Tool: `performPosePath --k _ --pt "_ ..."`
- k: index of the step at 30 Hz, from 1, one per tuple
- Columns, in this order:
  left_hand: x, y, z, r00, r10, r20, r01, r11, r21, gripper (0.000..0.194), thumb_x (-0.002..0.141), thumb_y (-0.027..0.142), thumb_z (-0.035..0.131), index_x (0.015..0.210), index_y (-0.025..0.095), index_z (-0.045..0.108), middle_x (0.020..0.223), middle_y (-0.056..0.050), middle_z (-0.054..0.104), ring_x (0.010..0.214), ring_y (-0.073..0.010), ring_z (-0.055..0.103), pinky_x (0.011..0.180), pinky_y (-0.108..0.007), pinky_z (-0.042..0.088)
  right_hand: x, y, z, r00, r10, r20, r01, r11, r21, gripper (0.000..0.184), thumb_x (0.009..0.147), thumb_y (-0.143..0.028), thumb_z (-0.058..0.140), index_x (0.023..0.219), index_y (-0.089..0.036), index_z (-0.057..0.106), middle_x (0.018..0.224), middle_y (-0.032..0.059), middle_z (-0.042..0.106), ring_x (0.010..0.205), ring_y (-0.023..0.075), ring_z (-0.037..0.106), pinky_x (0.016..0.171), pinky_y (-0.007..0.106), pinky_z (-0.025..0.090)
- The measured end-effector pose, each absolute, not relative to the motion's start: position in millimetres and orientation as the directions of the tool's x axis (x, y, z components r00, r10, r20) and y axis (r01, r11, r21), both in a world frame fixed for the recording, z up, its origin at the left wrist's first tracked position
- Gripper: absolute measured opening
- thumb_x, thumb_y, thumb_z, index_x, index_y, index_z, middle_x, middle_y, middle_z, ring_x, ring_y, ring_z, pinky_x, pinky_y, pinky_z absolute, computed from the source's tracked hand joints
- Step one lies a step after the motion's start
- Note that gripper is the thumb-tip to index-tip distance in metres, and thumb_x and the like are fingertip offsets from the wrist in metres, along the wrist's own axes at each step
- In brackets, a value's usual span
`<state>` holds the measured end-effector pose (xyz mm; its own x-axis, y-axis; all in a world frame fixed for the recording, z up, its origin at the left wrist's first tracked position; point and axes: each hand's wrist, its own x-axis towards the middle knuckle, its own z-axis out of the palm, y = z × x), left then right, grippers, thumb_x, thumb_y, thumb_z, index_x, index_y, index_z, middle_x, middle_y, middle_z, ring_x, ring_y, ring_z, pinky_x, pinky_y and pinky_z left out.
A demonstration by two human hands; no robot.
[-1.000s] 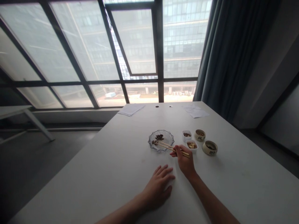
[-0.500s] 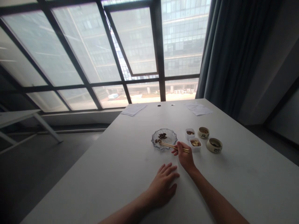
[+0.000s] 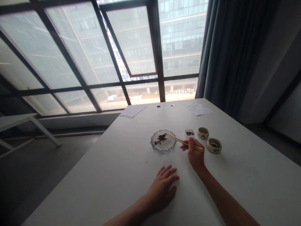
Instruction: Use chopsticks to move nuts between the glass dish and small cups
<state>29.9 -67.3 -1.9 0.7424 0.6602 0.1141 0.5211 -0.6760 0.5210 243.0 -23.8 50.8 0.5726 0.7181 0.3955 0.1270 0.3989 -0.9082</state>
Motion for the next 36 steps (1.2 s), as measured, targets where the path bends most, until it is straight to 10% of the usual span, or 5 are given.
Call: performPosePath --k 7,20,36 --pt "29.8 -68.2 0.4 0.740 0.665 0.100 0.525 -0.665 0.532 0.040 0.091 0.027 0.061 0.130 0.032 0.060 0.156 0.000 0.048 0.150 -0.0277 0.033 0.126 -0.053 0.019 318.9 -30.4 58.3 0.787 0.496 0.368 0.196 0.364 -0.910 0.055 0.090 -0.066 0.057 0.075 -0.014 0.069 0.055 0.0061 0.069 0.044 0.0183 0.065 0.048 0.030 0.054" --pt "29.7 -68.9 1.2 0.737 0.668 0.100 0.531 -0.665 0.524 0.040 0.090 0.026 0.062 0.130 0.032 0.060 0.156 0.000 0.048 0.150 -0.0267 0.033 0.127 -0.052 0.018 323.9 -31.2 55.9 0.767 0.569 0.295 0.062 0.393 -0.918 0.050 0.080 -0.066 0.071 0.075 -0.015 0.067 0.063 0.0075 0.072 0.055 0.0240 0.073 0.056 0.036 0.063" --pt "29.8 -67.9 0.1 0.748 0.657 0.088 0.538 -0.679 0.499 0.041 0.091 0.030 0.061 0.132 0.033 0.058 0.157 0.000 0.047 0.150 -0.0281 0.033 0.126 -0.054 0.019 205.2 -5.2 21.5 0.335 0.905 0.263 0.001 0.279 -0.960 0.046 0.083 -0.065 0.068 0.075 -0.020 0.068 0.069 0.0081 0.075 0.068 0.0287 0.076 0.062 0.038 0.064"
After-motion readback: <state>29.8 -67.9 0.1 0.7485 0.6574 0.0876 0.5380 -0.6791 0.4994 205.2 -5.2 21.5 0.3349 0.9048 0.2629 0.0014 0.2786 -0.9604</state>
